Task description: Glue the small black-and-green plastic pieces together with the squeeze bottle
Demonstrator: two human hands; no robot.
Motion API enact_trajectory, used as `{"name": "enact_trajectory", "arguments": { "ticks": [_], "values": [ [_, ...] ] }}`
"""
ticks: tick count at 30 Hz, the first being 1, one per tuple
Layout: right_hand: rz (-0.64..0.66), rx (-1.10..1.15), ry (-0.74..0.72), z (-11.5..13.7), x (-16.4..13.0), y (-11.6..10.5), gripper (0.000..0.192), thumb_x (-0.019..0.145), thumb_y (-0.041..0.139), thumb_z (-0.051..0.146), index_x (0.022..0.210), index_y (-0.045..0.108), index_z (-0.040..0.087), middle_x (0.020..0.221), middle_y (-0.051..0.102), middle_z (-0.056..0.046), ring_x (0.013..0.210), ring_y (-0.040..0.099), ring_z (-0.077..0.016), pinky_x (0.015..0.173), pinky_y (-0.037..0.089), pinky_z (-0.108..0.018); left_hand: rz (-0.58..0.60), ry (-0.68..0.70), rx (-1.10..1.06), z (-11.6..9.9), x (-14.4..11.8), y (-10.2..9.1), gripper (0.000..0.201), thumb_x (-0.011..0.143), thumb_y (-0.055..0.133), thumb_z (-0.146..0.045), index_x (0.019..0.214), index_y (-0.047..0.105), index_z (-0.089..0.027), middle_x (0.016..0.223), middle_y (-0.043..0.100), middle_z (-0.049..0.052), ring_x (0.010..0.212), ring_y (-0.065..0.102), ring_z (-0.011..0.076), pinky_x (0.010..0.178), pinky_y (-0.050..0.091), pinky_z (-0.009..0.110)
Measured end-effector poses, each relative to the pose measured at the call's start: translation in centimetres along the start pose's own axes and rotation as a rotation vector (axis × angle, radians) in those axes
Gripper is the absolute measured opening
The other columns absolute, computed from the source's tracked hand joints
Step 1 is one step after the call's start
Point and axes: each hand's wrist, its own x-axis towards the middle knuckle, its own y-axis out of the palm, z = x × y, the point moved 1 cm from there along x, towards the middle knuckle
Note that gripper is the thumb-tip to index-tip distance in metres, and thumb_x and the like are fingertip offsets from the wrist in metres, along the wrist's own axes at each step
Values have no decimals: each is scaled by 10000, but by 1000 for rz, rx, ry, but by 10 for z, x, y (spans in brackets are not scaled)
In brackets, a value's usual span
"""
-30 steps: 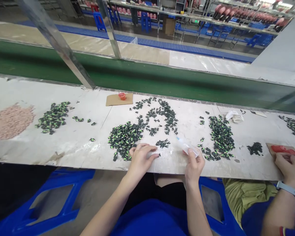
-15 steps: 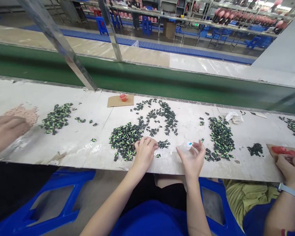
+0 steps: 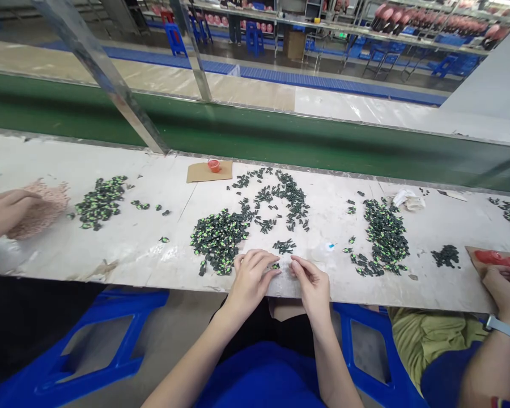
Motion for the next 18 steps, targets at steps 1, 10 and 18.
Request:
{"name": "enact_trajectory", "arguments": {
  "ticks": [1, 10, 18],
  "values": [
    [-17, -12, 11, -2, 0, -1, 276, 729, 680, 399, 890, 741, 183, 785, 735, -61, 702, 683, -201, 698, 567, -353, 5, -8, 23, 3, -1, 2, 134, 879, 570, -204, 996, 628, -235, 1013, 692, 48, 1007, 561, 217, 851, 303, 374],
    [7, -43, 9, -5, -7, 5, 215, 746, 683, 377, 824, 714, 179, 841, 740, -65, 812, 697, -217, 772, 564, -356, -4, -10, 18, 2, -1, 10, 181, 896, 505, -116, 941, 633, -236, 968, 708, 22, 974, 563, 195, 832, 311, 359],
    [14, 81, 38, -1, -8, 6, 188, 696, 731, 355, 774, 732, 185, 793, 746, -55, 774, 705, -223, 772, 576, -376, -28, 22, -27, -7, -2, 3, 185, 928, 455, -149, 937, 618, -235, 910, 727, 6, 897, 595, 186, 831, 282, 363]
  ]
}}
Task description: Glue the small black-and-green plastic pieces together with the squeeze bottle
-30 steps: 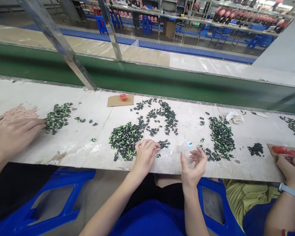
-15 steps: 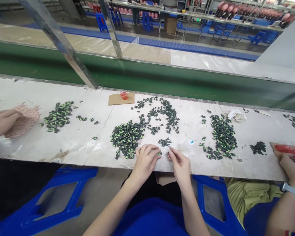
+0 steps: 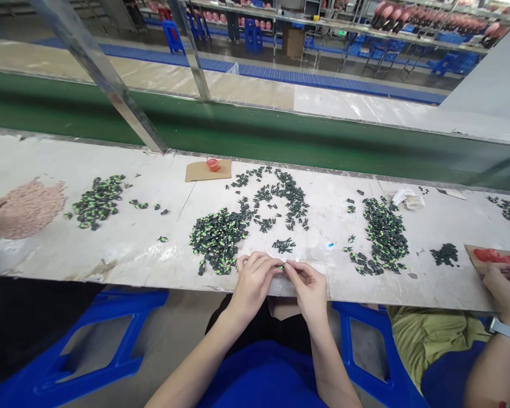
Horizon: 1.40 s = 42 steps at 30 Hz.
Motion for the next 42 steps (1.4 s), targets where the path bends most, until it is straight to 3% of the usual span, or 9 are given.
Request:
{"name": "enact_trajectory", "arguments": {
  "ticks": [5, 9, 15, 19, 24, 32, 35, 39, 42],
  "values": [
    [-46, 19, -116, 3, -4, 4, 154, 693, 741, 325, 752, 729, 183, 760, 719, -48, 749, 692, -203, 721, 583, -333, -92, 16, 3, -7, -2, 0, 198, 928, 450, -148, 902, 628, -229, 869, 730, 3, 849, 605, 180, 809, 291, 356],
    [-86, 50, -164, 2, -5, 5, 182, 696, 742, 317, 814, 720, 180, 735, 704, -40, 693, 681, -183, 659, 581, -307, -180, 65, 11, -12, -1, -3, 213, 913, 464, -119, 1043, 610, -203, 832, 733, 11, 813, 617, 171, 789, 295, 339],
    [16, 20, -217, 5, -2, -2, 71, 723, 720, 253, 771, 735, 202, 768, 715, -37, 743, 682, -179, 698, 577, -301, -280, 227, 58, -12, 4, -10, 231, 937, 458, -120, 1130, 568, -183, 795, 734, 4, 781, 634, 158, 826, 266, 348],
    [35, 37, -179, 8, -3, -7, 85, 696, 742, 252, 762, 729, 200, 753, 721, -35, 714, 686, -174, 677, 580, -288, -266, 361, 60, -11, 7, -15, 281, 943, 429, -91, 1183, 540, -183, 796, 735, -1, 792, 637, 154, 821, 262, 344],
    [-6, 50, -178, 6, -6, -6, 275, 693, 748, 241, 959, 688, 205, 721, 704, -10, 640, 667, -136, 621, 569, -247, -245, 421, 36, -9, 7, -17, 326, 934, 437, -74, 1228, 516, -190, 754, 713, -15, 778, 609, 152, 798, 272, 328],
    [63, -168, -378, -2, -2, -27, 118, 761, 682, 260, 859, 699, 196, 756, 675, -32, 661, 647, -145, 602, 562, -260, -123, 430, -26, -14, 7, -2, 304, 933, 462, -103, 1220, 520, -186, 836, 708, -3, 864, 588, 156, 838, 294, 328],
    [-103, -382, -406, -3, 4, -54, 162, 793, 648, 313, 879, 687, 182, 833, 692, -64, 708, 650, -171, 658, 564, -310, -49, 367, 17, -3, 16, 0, 228, 915, 523, -174, 1134, 579, -200, 1020, 700, 30, 1015, 560, 195, 888, 303, 361],
    [-450, -659, -480, 4, 15, -92, 262, 832, 582, 398, 881, 674, 157, 850, 673, -95, 708, 628, -194, 723, 537, -384, -126, 111, 236, 31, 34, -15, 169, 898, 524, -159, 1000, 648, -215, 1070, 676, 67, 1054, 524, 255, 866, 341, 421],
    [-499, -891, -601, 11, 24, -105, 395, 847, 540, 494, 979, 663, 142, 1030, 625, -161, 987, 582, -295, 880, 463, -498, -129, -7, 343, 50, 44, -26, 183, 872, 526, -107, 917, 670, -210, 1019, 685, 69, 1003, 522, 265, 796, 382, 409]
  ]
}}
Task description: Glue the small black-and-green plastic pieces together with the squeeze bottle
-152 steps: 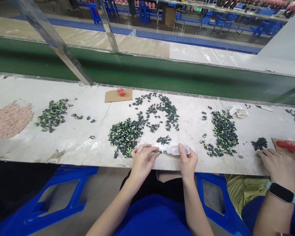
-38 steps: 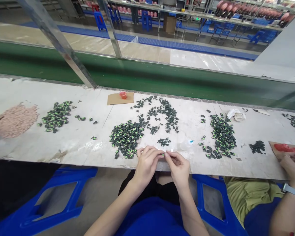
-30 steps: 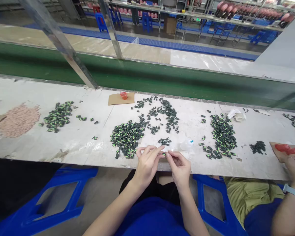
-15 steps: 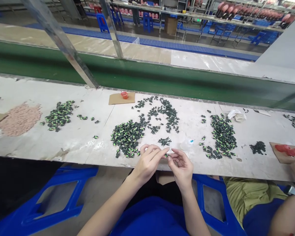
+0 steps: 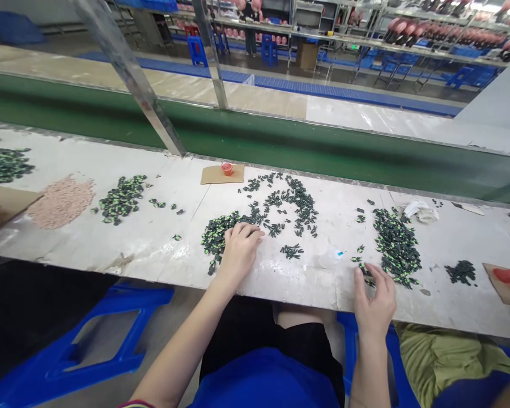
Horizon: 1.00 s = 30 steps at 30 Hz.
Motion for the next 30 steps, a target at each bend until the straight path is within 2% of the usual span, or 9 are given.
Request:
{"name": "enact_trajectory", "arguments": {
  "ticks": [2, 5, 10, 13, 15, 18, 21, 25, 30],
  "values": [
    [48, -93, -126, 1, 4, 3, 517, 827, 521, 584, 1073, 632, 142, 1177, 550, -192, 1211, 410, -374, 972, 358, -581, 57, 9, 25, 6, 4, 0, 201, 854, 523, -76, 892, 674, -204, 977, 691, 64, 965, 519, 261, 755, 401, 390],
    [169, -117, -220, 6, 2, 16, 593, 804, 504, 650, 1155, 569, 178, 1231, 517, -178, 1301, 250, -408, 992, 279, -640, 124, 43, 43, 8, 7, 2, 264, 834, 488, -22, 883, 675, -203, 904, 690, 53, 924, 508, 250, 726, 416, 368],
    [252, -57, -208, 16, 0, 35, 374, 855, 503, 548, 1015, 560, 216, 1211, 554, -142, 1335, 222, -398, 999, 238, -657, 157, 125, 94, 13, 9, 3, 274, 845, 457, -29, 861, 670, -201, 900, 659, 57, 912, 495, 236, 743, 436, 346],
    [292, 111, -138, 21, 3, 35, 306, 831, 562, 492, 961, 527, 216, 1192, 587, -137, 1347, 280, -354, 1027, 282, -601, 207, 155, 190, 17, 11, 2, 255, 839, 461, -35, 830, 666, -187, 886, 651, 76, 899, 499, 249, 729, 436, 361],
    [356, 285, -9, 23, 2, 32, 297, 798, 616, 453, 943, 503, 220, 1132, 630, -126, 1261, 438, -318, 990, 379, -531, 232, 184, 231, 19, 12, 2, 291, 816, 441, 3, 837, 668, -177, 872, 644, 95, 896, 504, 256, 731, 439, 373],
    [384, 521, 209, 22, -3, 27, 310, 735, 690, 412, 887, 511, 210, 911, 680, -78, 924, 640, -254, 806, 508, -415, 197, 227, 171, 20, 11, 2, 356, 787, 401, 45, 874, 672, -168, 886, 632, 114, 904, 510, 255, 743, 451, 379],
    [292, 656, 308, 21, -7, 24, 332, 671, 734, 409, 857, 572, 187, 788, 646, -38, 714, 618, -197, 645, 513, -331, 142, 244, -57, 13, 5, 0, 380, 818, 375, 30, 937, 671, -177, 908, 640, 96, 904, 520, 234, 763, 464, 365],
    [181, 819, 423, 25, -9, 27, 336, 654, 723, 401, 880, 634, 167, 798, 629, -41, 568, 537, -131, 481, 421, -254, 178, 179, -414, -16, -14, -1, 220, 900, 487, -138, 914, 686, -232, 889, 694, 37, 879, 580, 202, 766, 437, 354],
    [118, 981, 560, 36, -11, 34, 307, 687, 657, 457, 787, 619, 169, 684, 601, -23, 511, 518, -129, 384, 336, -216, 200, 26, -514, -47, -40, 8, 141, 884, 585, -222, 838, 709, -273, 863, 730, 4, 946, 600, 220, 832, 347, 398]
  ]
}}
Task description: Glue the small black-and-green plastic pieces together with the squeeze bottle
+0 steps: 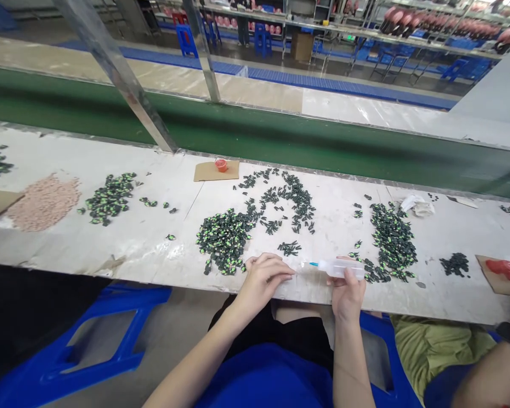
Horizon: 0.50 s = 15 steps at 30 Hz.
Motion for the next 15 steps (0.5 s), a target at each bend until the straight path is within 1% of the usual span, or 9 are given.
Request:
{"name": "enact_trajectory", "arguments": {
  "ticks": [3, 6, 8, 11, 15],
  "values": [
    [-37, -90, 11, -2, -5, 6, 307, 686, 688, 448, 701, 578, 162, 593, 555, 9, 457, 464, -105, 392, 336, -220, -91, -48, 94, 5, -8, 8, 101, 843, 644, -210, 788, 704, -270, 840, 734, -9, 1041, 566, 259, 858, 297, 426],
    [-70, -232, -45, -2, -13, 12, 342, 704, 686, 460, 625, 524, 169, 504, 474, 49, 436, 411, -90, 425, 340, -225, -150, -66, 178, 12, -13, 8, 74, 822, 670, -205, 791, 697, -267, 883, 736, -7, 1100, 537, 278, 871, 266, 435],
    [-69, -312, -83, -1, -19, 18, 351, 706, 676, 474, 613, 520, 174, 498, 482, 45, 458, 439, -105, 450, 361, -233, -137, -68, 180, 13, -15, 6, 82, 820, 673, -196, 856, 690, -267, 912, 739, -3, 1113, 537, 273, 870, 262, 427],
    [-30, -401, -112, 2, -25, 25, 340, 708, 660, 477, 611, 537, 175, 511, 535, 24, 485, 484, -128, 467, 390, -241, -101, -71, 143, 12, -16, 4, 147, 830, 654, -166, 937, 672, -266, 922, 746, -1, 1118, 549, 256, 872, 257, 418],
    [1, -475, -132, 2, -26, 26, 325, 722, 647, 459, 599, 533, 181, 500, 540, 28, 473, 478, -125, 462, 396, -237, -118, -102, 105, 9, -16, 6, 132, 851, 615, -162, 902, 676, -268, 886, 750, -7, 1048, 598, 226, 883, 244, 418]
  ]
}}
